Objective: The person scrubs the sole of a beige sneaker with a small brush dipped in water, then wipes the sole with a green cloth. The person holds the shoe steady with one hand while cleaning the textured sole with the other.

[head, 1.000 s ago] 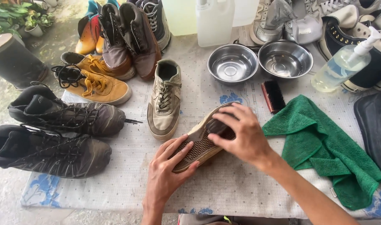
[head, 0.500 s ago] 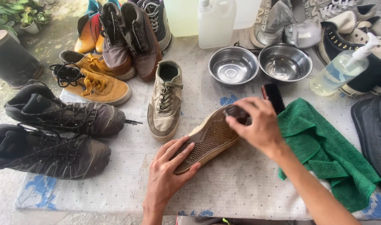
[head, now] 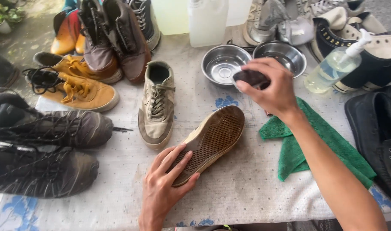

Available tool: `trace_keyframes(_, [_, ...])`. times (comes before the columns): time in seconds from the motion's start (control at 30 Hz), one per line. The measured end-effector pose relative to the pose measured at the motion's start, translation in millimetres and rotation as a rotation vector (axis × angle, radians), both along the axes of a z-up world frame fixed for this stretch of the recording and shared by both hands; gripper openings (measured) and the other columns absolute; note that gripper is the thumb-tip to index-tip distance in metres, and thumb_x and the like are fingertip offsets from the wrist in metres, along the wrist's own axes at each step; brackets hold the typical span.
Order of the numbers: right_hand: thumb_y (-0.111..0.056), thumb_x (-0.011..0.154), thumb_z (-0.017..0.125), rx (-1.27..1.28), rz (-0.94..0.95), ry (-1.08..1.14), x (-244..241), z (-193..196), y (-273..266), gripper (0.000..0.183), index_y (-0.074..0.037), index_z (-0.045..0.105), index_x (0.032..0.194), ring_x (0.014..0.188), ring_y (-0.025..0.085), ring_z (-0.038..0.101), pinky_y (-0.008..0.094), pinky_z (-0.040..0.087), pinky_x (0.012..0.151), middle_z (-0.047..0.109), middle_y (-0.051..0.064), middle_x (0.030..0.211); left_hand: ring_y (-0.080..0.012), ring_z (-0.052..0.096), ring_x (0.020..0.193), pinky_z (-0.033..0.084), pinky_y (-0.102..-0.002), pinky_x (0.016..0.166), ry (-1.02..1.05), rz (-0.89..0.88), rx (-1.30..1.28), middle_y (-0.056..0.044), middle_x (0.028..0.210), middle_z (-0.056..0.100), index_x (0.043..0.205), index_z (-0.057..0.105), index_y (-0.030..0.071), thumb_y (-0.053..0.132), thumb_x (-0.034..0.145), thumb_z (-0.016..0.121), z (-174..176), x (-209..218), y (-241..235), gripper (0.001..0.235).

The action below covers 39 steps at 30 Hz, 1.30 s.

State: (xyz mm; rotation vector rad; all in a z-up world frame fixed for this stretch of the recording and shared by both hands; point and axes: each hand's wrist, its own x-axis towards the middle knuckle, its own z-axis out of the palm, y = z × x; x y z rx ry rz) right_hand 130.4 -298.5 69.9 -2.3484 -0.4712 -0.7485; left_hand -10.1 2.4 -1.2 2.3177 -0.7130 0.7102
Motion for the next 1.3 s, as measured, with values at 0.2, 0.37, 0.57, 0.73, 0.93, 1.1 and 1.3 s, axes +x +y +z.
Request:
trace_keyframes(0.2, [-0.042, 0.075, 0.083, -0.06, -0.049, 0.052, 78, -23, 18, 0.04, -0.013, 0.076, 0.102, 0.1, 0.023, 0.063, 0.038, 0.05, 0.088, 0.067, 0.011, 0.105, -0.0243, 0.065, 0.118, 0.064, -0.039, 0.088, 0.003, 0.031, 0.04, -0.003, 0.14, 0.065, 0.128, 0.071, 0.019, 0.038, 0.083, 0.085, -8, 1, 2, 0.051])
trace_keyframes(0.37, [-0.049, 0.072, 0.079, -0.184, -0.154, 0.216, 119, -46, 36, 0.049, -0.015, 0.075, 0.107, 0.104, 0.027, 0.061, 0.043, 0.044, 0.096, 0.064, 0.011, 0.11, -0.0242, 0.066, 0.117, 0.063, -0.037, 0.085, -0.023, 0.041, 0.008, -0.001, 0.138, 0.066, 0.125, 0.072, 0.02, 0.041, 0.086, 0.082, -12, 3, 4, 0.045])
trace_keyframes(0.57, [-0.049, 0.07, 0.078, -0.284, -0.221, 0.367, 132, -52, 41, 0.052, -0.015, 0.074, 0.109, 0.106, 0.03, 0.061, 0.045, 0.051, 0.086, 0.063, 0.012, 0.114, -0.0235, 0.065, 0.119, 0.064, -0.035, 0.081, -0.021, 0.026, 0.007, -0.002, 0.139, 0.065, 0.127, 0.071, 0.02, 0.041, 0.087, 0.082, -12, 4, 5, 0.047])
trace_keyframes(0.73, [-0.051, 0.069, 0.078, -0.307, -0.246, 0.394, 139, -64, 36, 0.049, -0.019, 0.074, 0.106, 0.108, 0.027, 0.06, 0.043, 0.05, 0.089, 0.064, 0.012, 0.113, -0.0238, 0.065, 0.119, 0.064, -0.036, 0.081, -0.009, 0.029, 0.011, -0.001, 0.138, 0.065, 0.127, 0.071, 0.02, 0.042, 0.087, 0.082, -11, 2, 5, 0.047])
trace_keyframes(0.93, [-0.049, 0.066, 0.079, -0.312, -0.246, 0.392, 143, -69, 33, 0.048, -0.02, 0.075, 0.104, 0.106, 0.029, 0.061, 0.044, 0.049, 0.091, 0.063, 0.015, 0.111, -0.0245, 0.065, 0.117, 0.065, -0.037, 0.08, -0.009, 0.02, -0.016, -0.002, 0.137, 0.066, 0.126, 0.072, 0.019, 0.041, 0.087, 0.081, -11, 3, 4, 0.045])
trace_keyframes(1.1, [-0.054, 0.075, 0.074, -0.191, -0.219, 0.444, 118, -21, 42, 0.055, -0.016, 0.069, 0.114, 0.114, 0.032, 0.058, 0.05, 0.052, 0.091, 0.059, 0.017, 0.124, -0.0242, 0.066, 0.117, 0.064, -0.037, 0.083, -0.009, 0.024, -0.023, -0.001, 0.137, 0.067, 0.124, 0.073, 0.019, 0.041, 0.087, 0.082, -12, 3, 4, 0.044])
trace_keyframes(1.3, [-0.037, 0.09, 0.072, -0.26, -0.164, -0.024, 32, 28, 11, 0.04, -0.006, 0.071, 0.114, 0.106, 0.026, 0.063, 0.037, 0.055, 0.083, 0.068, 0.017, 0.118, -0.0242, 0.065, 0.119, 0.064, -0.036, 0.083, -0.002, 0.026, -0.011, -0.002, 0.138, 0.066, 0.125, 0.072, 0.019, 0.04, 0.086, 0.082, -13, 2, 5, 0.045])
